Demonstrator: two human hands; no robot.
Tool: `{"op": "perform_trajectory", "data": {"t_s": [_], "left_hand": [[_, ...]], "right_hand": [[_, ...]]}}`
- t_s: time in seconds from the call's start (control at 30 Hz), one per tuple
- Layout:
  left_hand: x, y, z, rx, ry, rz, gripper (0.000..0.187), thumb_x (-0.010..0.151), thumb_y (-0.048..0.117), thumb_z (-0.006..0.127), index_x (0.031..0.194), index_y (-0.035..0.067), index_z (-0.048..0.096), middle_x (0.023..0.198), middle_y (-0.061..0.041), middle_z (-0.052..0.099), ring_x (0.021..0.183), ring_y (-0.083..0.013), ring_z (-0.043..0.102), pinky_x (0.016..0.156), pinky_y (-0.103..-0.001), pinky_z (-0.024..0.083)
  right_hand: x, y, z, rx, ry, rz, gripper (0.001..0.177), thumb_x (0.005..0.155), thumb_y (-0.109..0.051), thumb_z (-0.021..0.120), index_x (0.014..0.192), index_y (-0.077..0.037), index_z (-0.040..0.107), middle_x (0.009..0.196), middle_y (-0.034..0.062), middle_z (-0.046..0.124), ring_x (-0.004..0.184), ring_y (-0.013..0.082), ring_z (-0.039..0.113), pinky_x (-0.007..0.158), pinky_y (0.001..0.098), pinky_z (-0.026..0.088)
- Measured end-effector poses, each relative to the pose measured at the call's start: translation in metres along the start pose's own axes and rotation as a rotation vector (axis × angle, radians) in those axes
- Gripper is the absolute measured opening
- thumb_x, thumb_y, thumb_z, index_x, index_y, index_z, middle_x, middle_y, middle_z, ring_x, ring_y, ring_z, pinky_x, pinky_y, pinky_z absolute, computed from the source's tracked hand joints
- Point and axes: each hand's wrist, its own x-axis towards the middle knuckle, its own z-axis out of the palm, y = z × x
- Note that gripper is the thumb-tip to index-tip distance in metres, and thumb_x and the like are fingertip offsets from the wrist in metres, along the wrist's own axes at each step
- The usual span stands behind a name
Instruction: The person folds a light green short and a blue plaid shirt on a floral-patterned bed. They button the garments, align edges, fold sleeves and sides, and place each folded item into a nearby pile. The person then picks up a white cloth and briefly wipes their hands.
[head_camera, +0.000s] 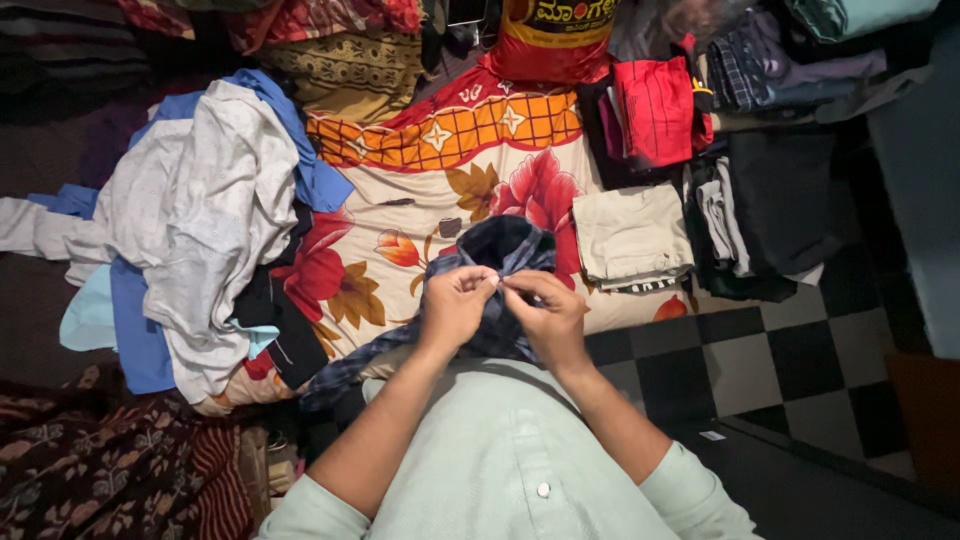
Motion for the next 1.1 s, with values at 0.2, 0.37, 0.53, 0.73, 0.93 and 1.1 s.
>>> {"op": "perform_trajectory", "data": {"t_s": [0.2,0.37,0.53,0.73,0.93,1.1], "left_hand": [[-0.002,-0.013,0.006,-0.088,0.056,-0.092,0.019,0.09,0.009,0.078,0.102,-0.006,0.079,0.085,-0.002,0.076,0.074,-0.0067,0.065,0.067,-0.023,0.051],[0.003,-0.031,0.007,-0.419,0.042,-0.209,0.018,0.09,0.012,0.076,0.101,-0.002,0.077,0.092,-0.004,0.076,0.083,-0.0091,0.068,0.078,-0.023,0.052],[0.007,-0.04,-0.002,-0.596,-0.073,-0.349,0.015,0.091,0.015,0.078,0.099,0.002,0.076,0.093,-0.005,0.076,0.087,-0.0118,0.068,0.082,-0.025,0.052],[0.008,-0.035,-0.014,-0.633,-0.132,-0.5,0.017,0.089,0.015,0.078,0.101,0.005,0.074,0.096,-0.003,0.076,0.089,-0.0112,0.07,0.082,-0.025,0.053],[0.006,-0.046,-0.009,-0.401,-0.087,-0.297,0.017,0.09,0.014,0.078,0.101,0.001,0.077,0.094,-0.003,0.077,0.087,-0.0087,0.069,0.081,-0.023,0.053],[0.006,-0.043,-0.009,-0.242,-0.05,-0.17,0.013,0.096,0.011,0.074,0.1,0.0,0.076,0.089,-0.001,0.074,0.078,-0.0064,0.065,0.07,-0.023,0.052]], "right_hand": [[0.002,-0.012,0.005,-0.233,-0.001,-0.313,0.022,0.082,0.003,0.079,0.101,0.0,0.069,0.099,0.0134,0.071,0.093,0.0285,0.072,0.082,0.0353,0.058],[0.003,-0.01,0.007,-0.259,-0.018,-0.403,0.026,0.083,0.003,0.083,0.102,-0.001,0.067,0.098,0.0138,0.069,0.09,0.0303,0.071,0.08,0.0361,0.058],[-0.001,-0.002,0.005,-0.256,0.036,-0.314,0.026,0.079,-0.001,0.085,0.099,-0.002,0.068,0.112,0.0154,0.066,0.095,0.0282,0.07,0.08,0.0342,0.056],[-0.001,0.016,0.005,0.095,-0.074,0.023,0.023,0.085,-0.001,0.082,0.106,0.001,0.074,0.115,0.0086,0.064,0.093,0.0112,0.07,0.08,0.0245,0.06],[-0.011,0.027,0.005,-0.004,-0.065,0.004,0.023,0.086,0.0,0.082,0.107,0.002,0.075,0.114,0.0066,0.067,0.094,0.0118,0.072,0.082,0.025,0.061],[-0.012,0.037,0.013,0.223,-0.079,0.161,0.029,0.078,0.0,0.084,0.103,0.005,0.07,0.115,0.0045,0.061,0.096,0.0103,0.069,0.085,0.026,0.06]]}}
